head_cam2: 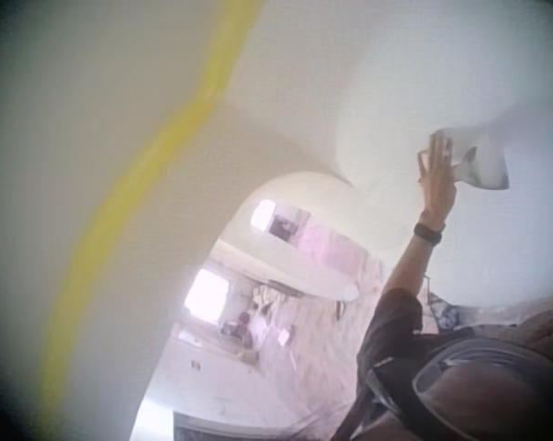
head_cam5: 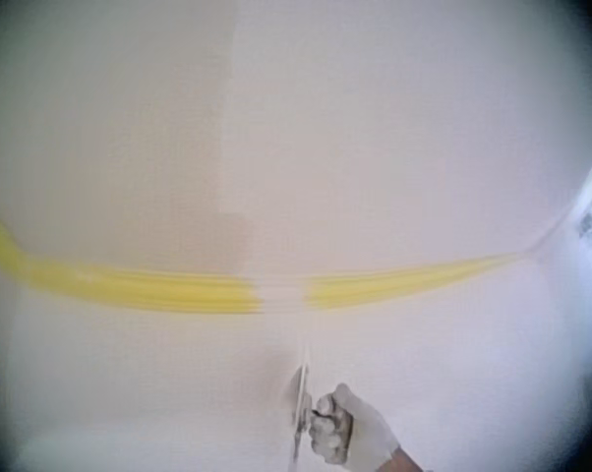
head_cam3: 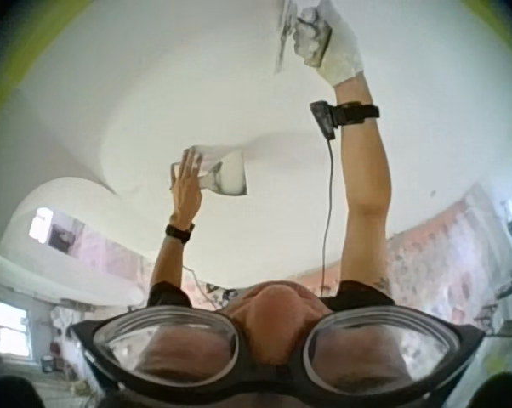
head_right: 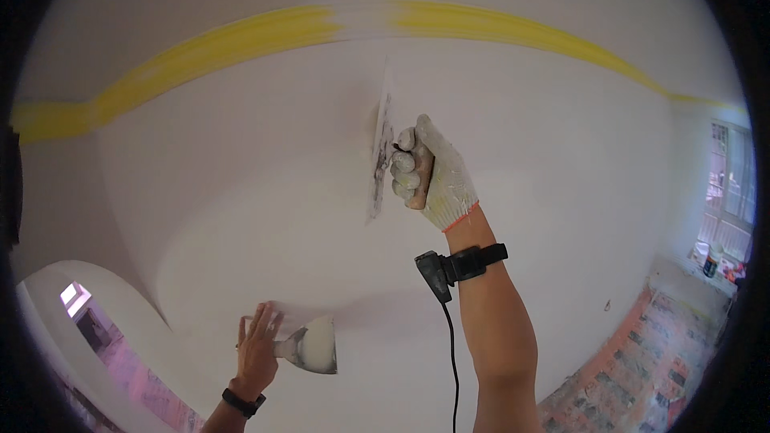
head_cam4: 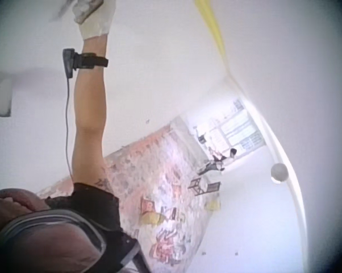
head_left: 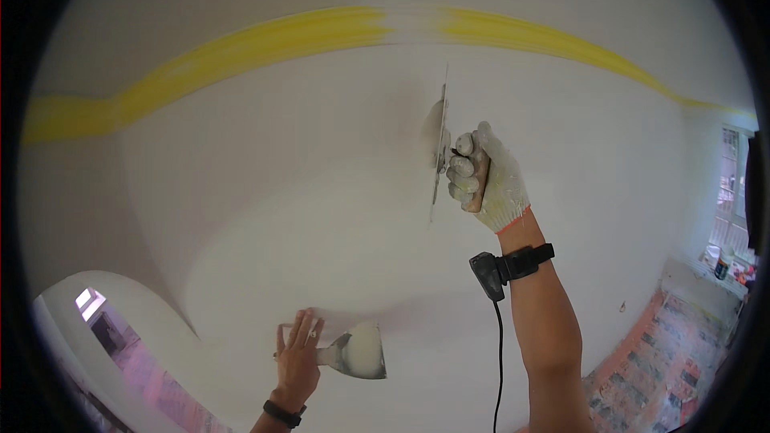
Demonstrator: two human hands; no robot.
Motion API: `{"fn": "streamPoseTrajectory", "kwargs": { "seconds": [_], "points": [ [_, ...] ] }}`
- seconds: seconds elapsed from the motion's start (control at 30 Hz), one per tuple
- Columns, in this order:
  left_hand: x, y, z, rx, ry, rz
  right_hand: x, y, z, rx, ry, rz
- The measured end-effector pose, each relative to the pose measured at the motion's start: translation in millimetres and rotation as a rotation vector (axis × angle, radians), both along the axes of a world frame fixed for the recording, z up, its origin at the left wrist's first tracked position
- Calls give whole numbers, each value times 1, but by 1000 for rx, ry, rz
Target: Applying plaster or putty to the walls and ceiling of a room under renovation.
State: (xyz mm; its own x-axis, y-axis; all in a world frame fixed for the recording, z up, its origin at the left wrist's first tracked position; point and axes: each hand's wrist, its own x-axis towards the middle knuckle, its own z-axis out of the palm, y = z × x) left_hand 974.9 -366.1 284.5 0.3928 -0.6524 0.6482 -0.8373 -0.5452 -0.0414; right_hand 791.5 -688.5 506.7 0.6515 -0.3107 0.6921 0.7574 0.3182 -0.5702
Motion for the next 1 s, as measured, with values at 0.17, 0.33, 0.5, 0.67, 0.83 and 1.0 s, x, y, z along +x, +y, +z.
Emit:
{"fn": "streamPoseTrajectory", "kwargs": {
  "seconds": [0.17,0.33,0.5,0.67,0.83,1.0],
  "points": [
    [-21,18,12,-31,32,-8,-8,25,-5,-64,-167,229],
    [-24,19,9,-50,314,-153,-33,14,-109,240,-174,16],
    [-54,19,3,-11,1223,-369,-30,38,-169,493,-182,-238],
    [-41,-18,6,282,1416,-590,-36,34,-203,469,-107,-356],
    [-67,-74,16,577,1451,-853,-106,-4,-302,-830,-43,-1217],
    [-88,-70,2,663,1440,-740,-174,88,-251,35,838,-71]
  ]
}}
